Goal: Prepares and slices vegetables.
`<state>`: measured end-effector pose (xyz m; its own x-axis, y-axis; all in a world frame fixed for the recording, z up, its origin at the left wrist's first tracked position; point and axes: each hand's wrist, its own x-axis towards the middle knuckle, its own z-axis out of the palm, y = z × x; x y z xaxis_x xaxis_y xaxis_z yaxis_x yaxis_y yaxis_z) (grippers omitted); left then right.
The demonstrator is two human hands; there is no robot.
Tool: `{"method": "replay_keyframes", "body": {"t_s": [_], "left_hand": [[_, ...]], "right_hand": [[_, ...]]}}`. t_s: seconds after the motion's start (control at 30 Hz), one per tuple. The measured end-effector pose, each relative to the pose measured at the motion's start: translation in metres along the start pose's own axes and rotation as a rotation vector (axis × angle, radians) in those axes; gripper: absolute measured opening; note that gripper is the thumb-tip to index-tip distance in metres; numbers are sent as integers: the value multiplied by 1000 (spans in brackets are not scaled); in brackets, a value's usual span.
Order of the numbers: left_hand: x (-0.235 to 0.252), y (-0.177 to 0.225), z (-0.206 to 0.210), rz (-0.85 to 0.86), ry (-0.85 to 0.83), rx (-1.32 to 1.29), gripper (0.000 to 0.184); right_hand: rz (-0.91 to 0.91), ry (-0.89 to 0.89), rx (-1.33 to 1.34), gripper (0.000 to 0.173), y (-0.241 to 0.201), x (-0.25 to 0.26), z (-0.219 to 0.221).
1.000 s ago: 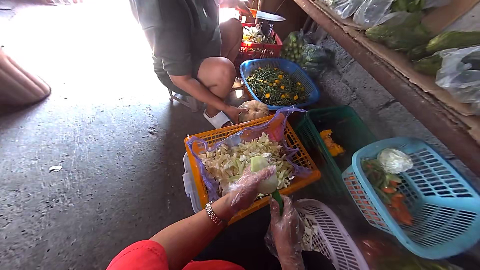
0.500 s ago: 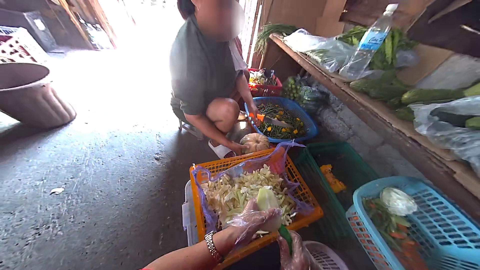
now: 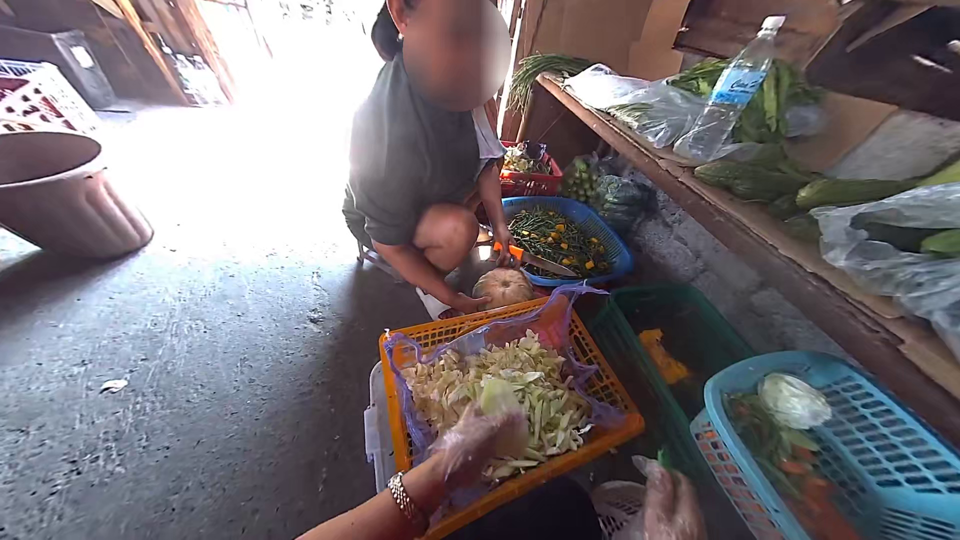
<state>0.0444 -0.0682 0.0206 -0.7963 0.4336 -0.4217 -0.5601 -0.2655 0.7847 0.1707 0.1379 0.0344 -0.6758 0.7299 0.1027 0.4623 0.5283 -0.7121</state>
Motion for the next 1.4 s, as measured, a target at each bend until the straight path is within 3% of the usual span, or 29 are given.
{"method": "replay_keyframes", "body": {"t_s": [0.13, 0.23, 0.33, 0.43, 0.57, 0.63, 0.77, 0.93, 1.07, 1.17, 1.27, 1.4], "left_hand": [[18, 3, -14, -98, -6, -214, 38], [26, -4, -25, -72, -86, -155, 34], [31, -10, -28, -68, -79, 11, 32], [36, -17, -26, -62, -14, 325, 49], [49, -30, -29, 19, -94, 773, 57], [53, -33, -26, 50, -118, 856, 57], [49, -24, -12, 47, -73, 666, 39], [39, -9, -20, 124, -112, 216, 37], [38, -2, -16, 198, -68, 40, 41], [28, -1, -4, 177, -62, -73, 35], [16, -4, 3, 144, -109, 19, 25], [13, 0, -10, 190, -346, 388, 56]], "right_hand": [[-63, -155, 242, 39, 3, -26, 22], [-74, -229, 458, 34, 0, -50, 41], [-66, -258, 522, 32, 6, -63, 55], [-61, -241, 561, 33, 11, -63, 58], [-42, -231, 529, 35, 10, -63, 57], [-40, -224, 475, 35, 8, -65, 57], [-20, -192, 355, 37, 4, -67, 58], [-15, -187, 417, 38, 6, -64, 57], [1, -325, 536, 55, -7, -65, 52], [118, -420, 619, 49, -28, -67, 63], [166, -315, 631, 40, -39, -56, 71], [133, -235, 577, 19, -48, -41, 65]]}}
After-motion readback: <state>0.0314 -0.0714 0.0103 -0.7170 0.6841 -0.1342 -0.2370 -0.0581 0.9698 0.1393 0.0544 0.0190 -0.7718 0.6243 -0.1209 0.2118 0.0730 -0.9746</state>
